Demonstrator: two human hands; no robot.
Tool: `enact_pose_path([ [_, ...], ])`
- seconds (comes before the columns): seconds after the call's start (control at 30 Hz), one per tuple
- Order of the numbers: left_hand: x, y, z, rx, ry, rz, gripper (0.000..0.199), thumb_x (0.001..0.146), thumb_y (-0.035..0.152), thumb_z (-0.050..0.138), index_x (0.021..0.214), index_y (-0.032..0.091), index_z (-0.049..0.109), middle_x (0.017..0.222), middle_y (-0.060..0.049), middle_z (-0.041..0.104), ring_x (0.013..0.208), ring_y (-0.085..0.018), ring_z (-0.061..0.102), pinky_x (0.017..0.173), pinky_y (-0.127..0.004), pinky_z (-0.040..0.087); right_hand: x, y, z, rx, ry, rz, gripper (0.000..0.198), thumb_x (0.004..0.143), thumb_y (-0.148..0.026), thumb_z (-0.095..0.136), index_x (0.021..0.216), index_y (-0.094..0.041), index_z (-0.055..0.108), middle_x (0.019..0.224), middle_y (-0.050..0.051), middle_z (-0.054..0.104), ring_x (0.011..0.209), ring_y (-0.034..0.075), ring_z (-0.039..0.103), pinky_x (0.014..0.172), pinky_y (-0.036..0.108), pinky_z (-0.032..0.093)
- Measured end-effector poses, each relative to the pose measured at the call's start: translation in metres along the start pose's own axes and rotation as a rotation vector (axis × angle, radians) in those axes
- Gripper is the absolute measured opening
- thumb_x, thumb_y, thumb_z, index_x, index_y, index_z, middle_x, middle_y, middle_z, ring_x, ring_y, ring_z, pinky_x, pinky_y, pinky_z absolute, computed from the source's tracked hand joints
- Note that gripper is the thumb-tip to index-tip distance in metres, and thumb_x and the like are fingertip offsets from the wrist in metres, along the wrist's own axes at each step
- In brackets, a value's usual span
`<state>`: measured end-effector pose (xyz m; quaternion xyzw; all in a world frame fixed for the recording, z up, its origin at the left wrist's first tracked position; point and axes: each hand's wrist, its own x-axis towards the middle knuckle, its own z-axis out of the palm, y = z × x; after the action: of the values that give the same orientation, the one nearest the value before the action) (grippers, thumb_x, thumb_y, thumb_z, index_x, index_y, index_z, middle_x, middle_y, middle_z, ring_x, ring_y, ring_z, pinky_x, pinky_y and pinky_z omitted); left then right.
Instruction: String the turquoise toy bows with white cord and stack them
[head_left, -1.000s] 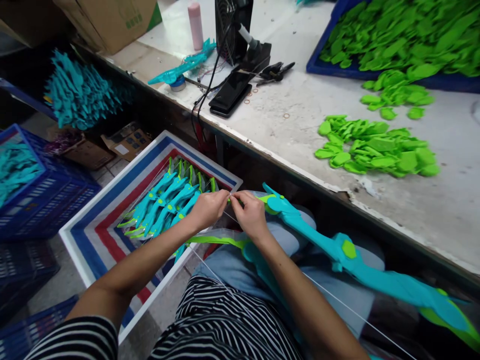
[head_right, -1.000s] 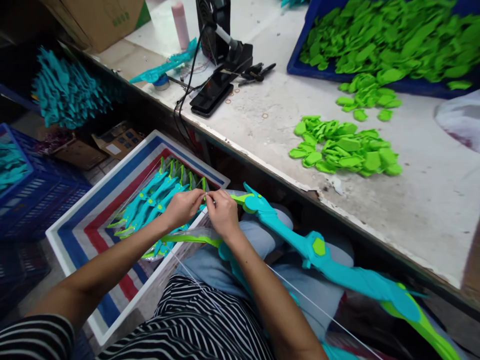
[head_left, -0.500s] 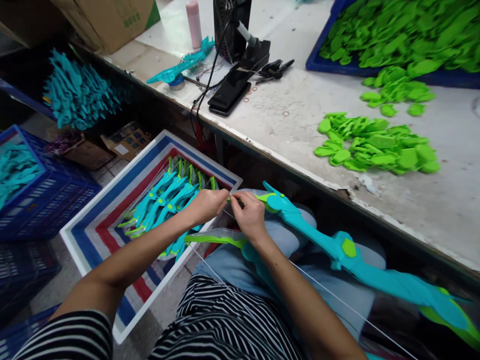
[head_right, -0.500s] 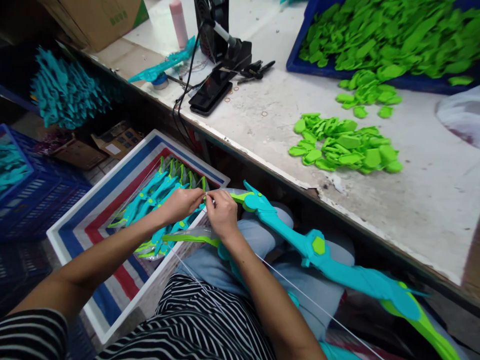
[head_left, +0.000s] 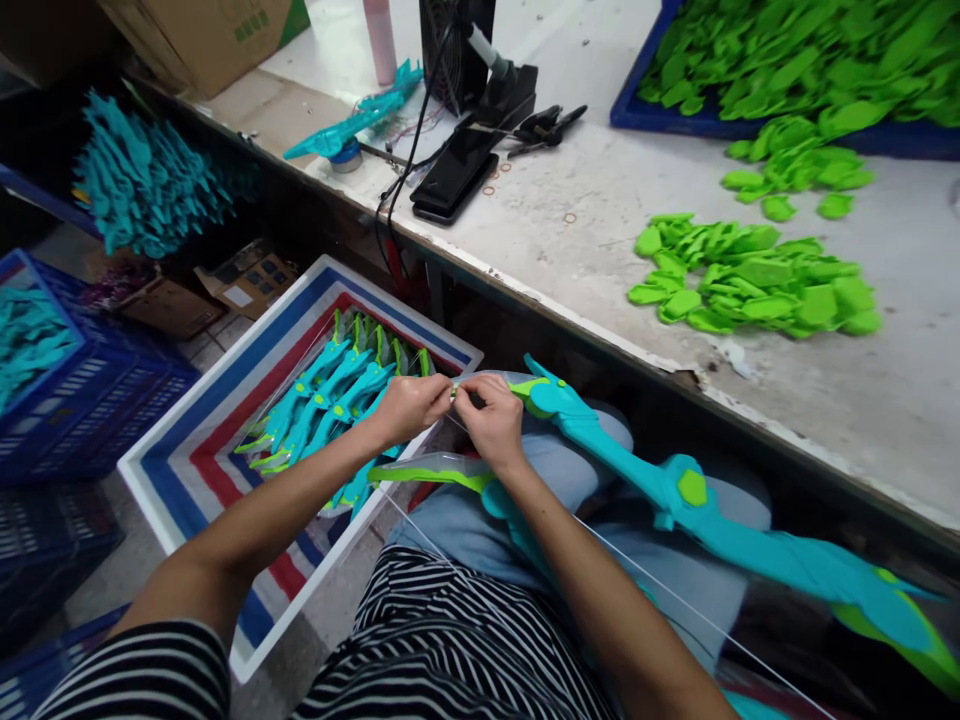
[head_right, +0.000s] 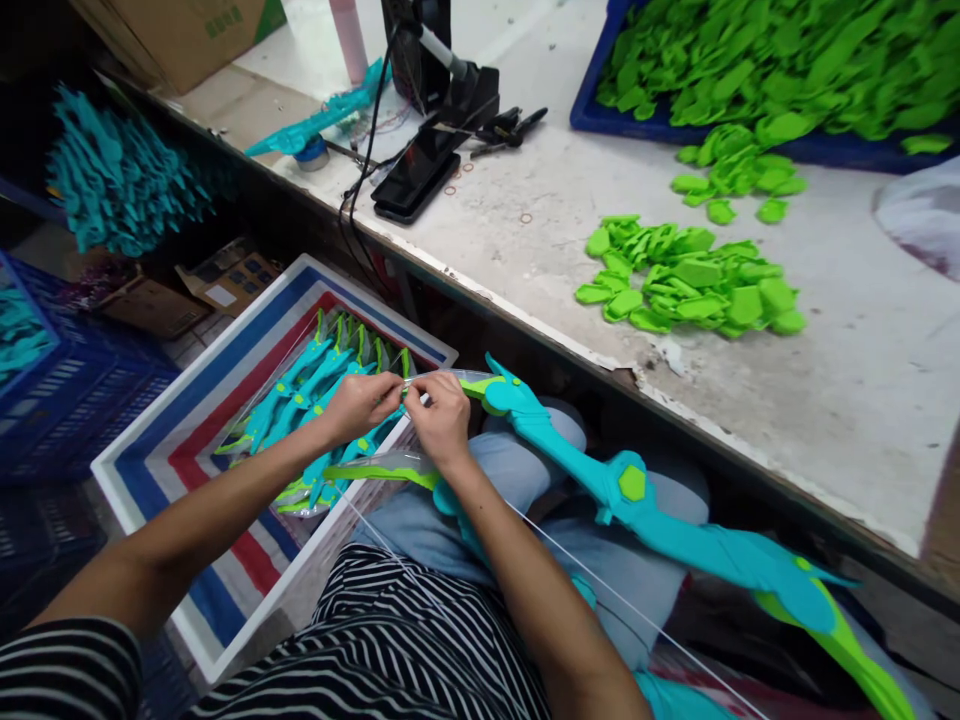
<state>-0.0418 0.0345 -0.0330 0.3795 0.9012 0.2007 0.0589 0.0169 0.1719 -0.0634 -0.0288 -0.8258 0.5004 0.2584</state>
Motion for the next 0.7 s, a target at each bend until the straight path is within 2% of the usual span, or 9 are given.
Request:
enact_pose_path([
  [0.13,-0.0011,0.0020,0.0031,-0.038,0.046,-0.036,0.020,0.090,0.026,0.044,0.087,0.019,0.063,0.075,-0.004,0.068,0.067,-0.014,0.063,0.059,-0.022,0.037,0.0000,-0.0018,-0.0037,0.065,-0.016,0.033,0.014,0.081,-0.020,0.055,0.073,-0.022,0.066,0.077,0.004,0.068,0.078,0.020,0.063,0.076,0.035,0.051],
  [0.3,-0.0013,0.0045,0.0028,-0.060,0.070,-0.082,0.018,0.091,0.025,0.044,0.088,0.018,0.061,0.077,-0.006,0.068,0.068,-0.016,0.064,0.059,-0.024,0.037,-0.0026,-0.0031,-0.0029,0.030,0.023,0.045,0.013,0.083,-0.023,0.056,0.074,-0.022,0.066,0.081,0.005,0.069,0.082,0.021,0.064,0.079,0.037,0.052],
  [0.43,-0.0022,0.0038,0.0042,0.010,0.047,-0.017,0.019,0.091,0.024,0.042,0.085,0.017,0.059,0.075,-0.006,0.067,0.066,-0.016,0.063,0.058,-0.024,0.037,-0.0025,-0.0011,-0.0004,0.023,-0.002,0.016,0.015,0.084,-0.023,0.055,0.075,-0.021,0.066,0.083,0.007,0.070,0.084,0.022,0.064,0.081,0.038,0.052],
  [0.7,-0.0003,0.0008,0.0098,0.225,0.050,0.143,0.024,0.091,0.019,0.037,0.076,0.017,0.055,0.063,-0.005,0.063,0.060,-0.017,0.062,0.054,-0.025,0.040,-0.0041,-0.0005,0.0045,-0.103,0.037,-0.063,0.015,0.083,-0.017,0.051,0.075,-0.019,0.063,0.078,0.007,0.067,0.080,0.021,0.062,0.076,0.036,0.051],
])
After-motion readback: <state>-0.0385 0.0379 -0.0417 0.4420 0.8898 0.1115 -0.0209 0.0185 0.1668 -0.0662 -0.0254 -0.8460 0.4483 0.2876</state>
